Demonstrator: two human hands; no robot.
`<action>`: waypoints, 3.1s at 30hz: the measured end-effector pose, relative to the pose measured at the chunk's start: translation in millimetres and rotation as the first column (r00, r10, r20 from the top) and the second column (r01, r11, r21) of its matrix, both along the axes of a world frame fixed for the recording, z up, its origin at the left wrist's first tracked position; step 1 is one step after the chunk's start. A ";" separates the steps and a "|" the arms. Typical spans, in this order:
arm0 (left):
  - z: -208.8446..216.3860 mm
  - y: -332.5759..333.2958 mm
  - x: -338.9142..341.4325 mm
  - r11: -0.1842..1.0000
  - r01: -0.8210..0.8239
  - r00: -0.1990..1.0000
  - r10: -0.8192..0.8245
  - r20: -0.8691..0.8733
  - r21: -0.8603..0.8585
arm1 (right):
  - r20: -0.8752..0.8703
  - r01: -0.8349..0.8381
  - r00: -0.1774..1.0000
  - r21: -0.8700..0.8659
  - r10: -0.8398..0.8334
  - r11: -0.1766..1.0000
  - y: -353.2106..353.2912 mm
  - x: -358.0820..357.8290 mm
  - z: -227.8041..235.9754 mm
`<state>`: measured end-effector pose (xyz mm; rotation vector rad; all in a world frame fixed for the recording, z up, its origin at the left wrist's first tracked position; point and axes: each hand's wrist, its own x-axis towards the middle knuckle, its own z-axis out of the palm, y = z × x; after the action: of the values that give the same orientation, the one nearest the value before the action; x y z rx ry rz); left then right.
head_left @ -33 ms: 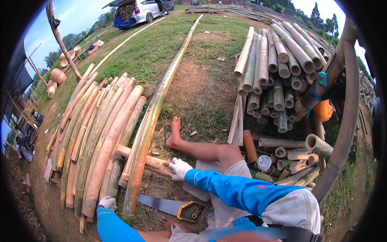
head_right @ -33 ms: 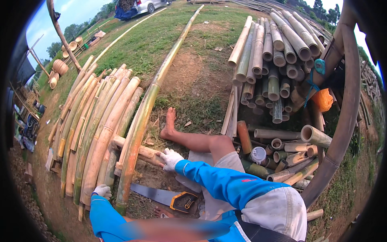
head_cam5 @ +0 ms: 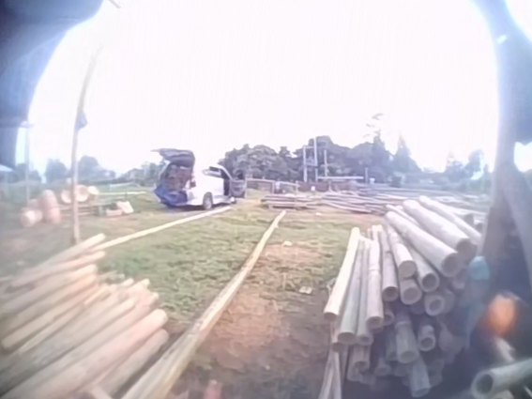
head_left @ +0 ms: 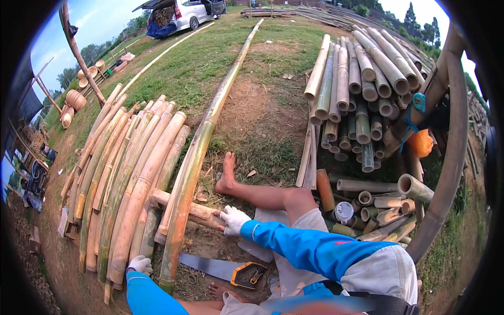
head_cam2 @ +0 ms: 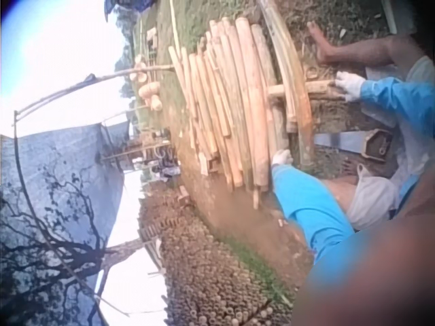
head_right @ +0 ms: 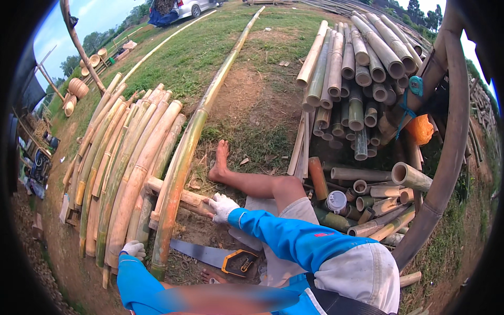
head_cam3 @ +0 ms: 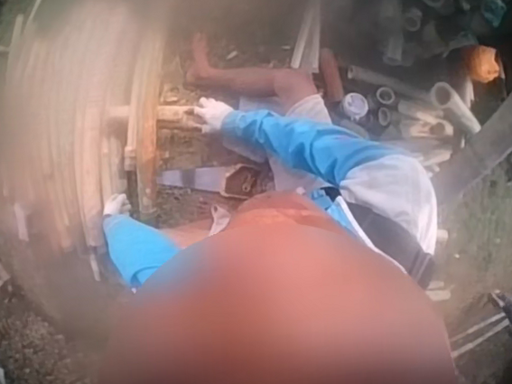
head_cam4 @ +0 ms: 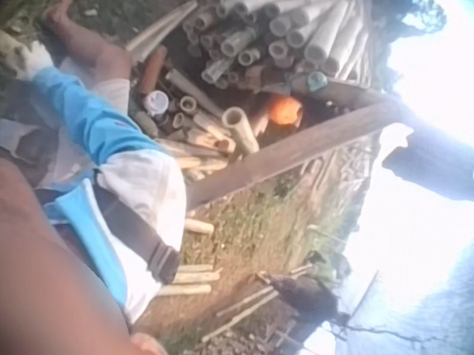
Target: The person sits on the ground and uses a hand saw to cut a long bamboo pole into shorter sections. They repeatedly position the bamboo on a support, saw through it, and move the cut pieces aside.
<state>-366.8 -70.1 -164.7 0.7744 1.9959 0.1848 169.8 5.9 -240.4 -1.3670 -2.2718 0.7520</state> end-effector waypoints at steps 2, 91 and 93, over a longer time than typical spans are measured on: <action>0.5 5.4 1.8 1.000 -0.007 1.000 0.008 -0.026 0.029 | 0.011 0.023 1.000 0.004 -0.023 1.000 4.0 0.9 0.5; 12.4 1.6 13.4 1.000 -0.007 1.000 0.007 -0.022 0.013 | 0.074 0.084 0.993 0.138 -0.095 0.987 2.8 5.6 5.0; 13.1 0.7 13.8 1.000 -0.012 1.000 0.012 -0.020 0.014 | 0.110 0.106 0.987 0.081 -0.115 0.991 1.8 4.9 7.1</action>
<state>-352.9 -69.4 -151.6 0.7760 2.0208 0.1990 174.6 7.7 -233.3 -1.5225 -2.2635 0.5594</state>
